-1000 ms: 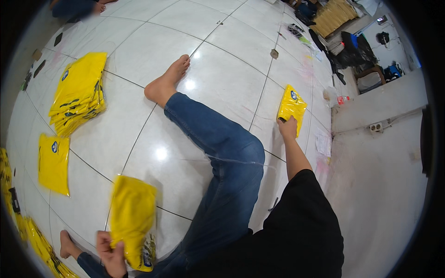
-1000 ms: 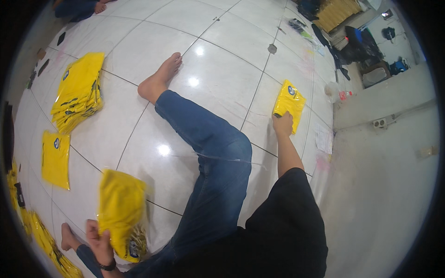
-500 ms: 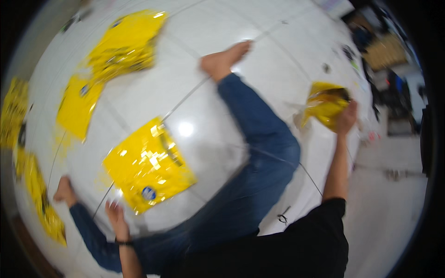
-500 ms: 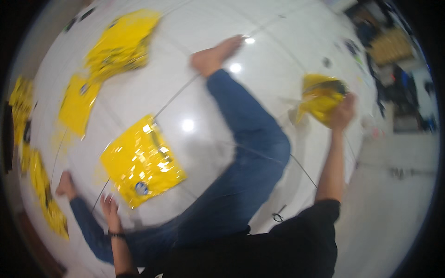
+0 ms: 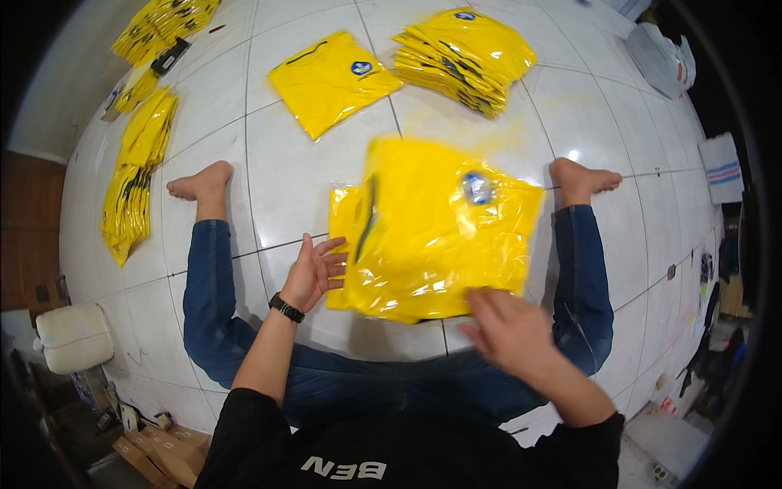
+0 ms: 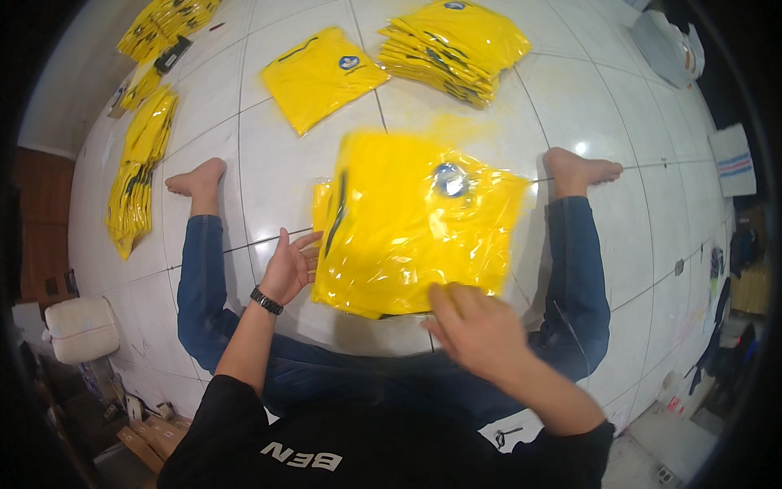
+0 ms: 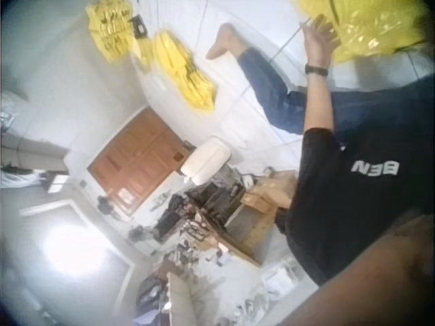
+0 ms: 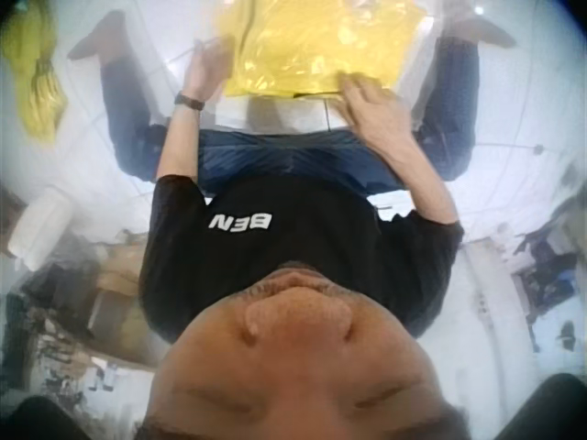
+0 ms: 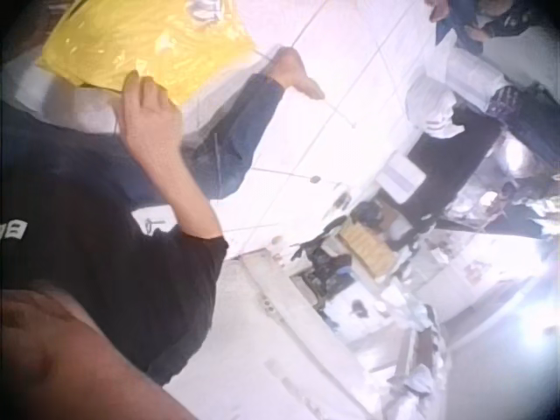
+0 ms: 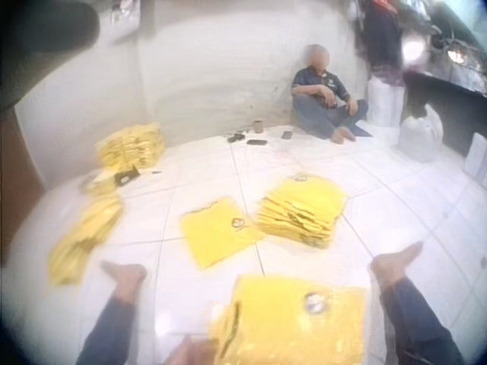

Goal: The person folds yellow shirts and places them into clear plastic bags. The person then stacks the packaged shirts into piles on the floor.

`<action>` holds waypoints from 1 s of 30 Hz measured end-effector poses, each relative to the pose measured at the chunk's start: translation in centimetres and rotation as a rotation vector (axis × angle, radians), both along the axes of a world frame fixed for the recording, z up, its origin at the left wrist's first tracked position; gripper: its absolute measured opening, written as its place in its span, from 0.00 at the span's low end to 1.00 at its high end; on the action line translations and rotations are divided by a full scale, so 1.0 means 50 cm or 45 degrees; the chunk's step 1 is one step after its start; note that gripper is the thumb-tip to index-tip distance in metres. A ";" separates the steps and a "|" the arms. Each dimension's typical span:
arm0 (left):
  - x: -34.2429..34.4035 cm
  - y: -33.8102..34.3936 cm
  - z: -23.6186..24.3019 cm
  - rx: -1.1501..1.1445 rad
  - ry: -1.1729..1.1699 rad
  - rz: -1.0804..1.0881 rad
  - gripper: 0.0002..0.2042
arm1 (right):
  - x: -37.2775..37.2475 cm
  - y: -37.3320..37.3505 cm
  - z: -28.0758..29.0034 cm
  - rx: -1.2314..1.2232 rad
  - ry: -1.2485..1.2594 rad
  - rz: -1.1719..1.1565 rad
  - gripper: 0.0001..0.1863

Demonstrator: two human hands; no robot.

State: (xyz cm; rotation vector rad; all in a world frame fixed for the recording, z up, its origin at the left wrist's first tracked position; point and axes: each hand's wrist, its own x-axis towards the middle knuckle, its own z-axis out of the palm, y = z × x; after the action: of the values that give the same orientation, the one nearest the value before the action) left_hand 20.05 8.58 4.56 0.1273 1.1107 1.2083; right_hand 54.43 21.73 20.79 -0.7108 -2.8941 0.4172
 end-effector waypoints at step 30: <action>0.025 0.009 -0.056 -0.010 1.244 -0.269 0.28 | -0.092 0.069 -0.324 -1.586 0.387 -1.014 0.28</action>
State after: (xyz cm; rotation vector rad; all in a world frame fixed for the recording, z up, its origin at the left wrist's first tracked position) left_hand 21.31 9.06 1.73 0.8759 1.8781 0.9403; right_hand 49.85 25.18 4.59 -1.5892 -1.5591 1.9305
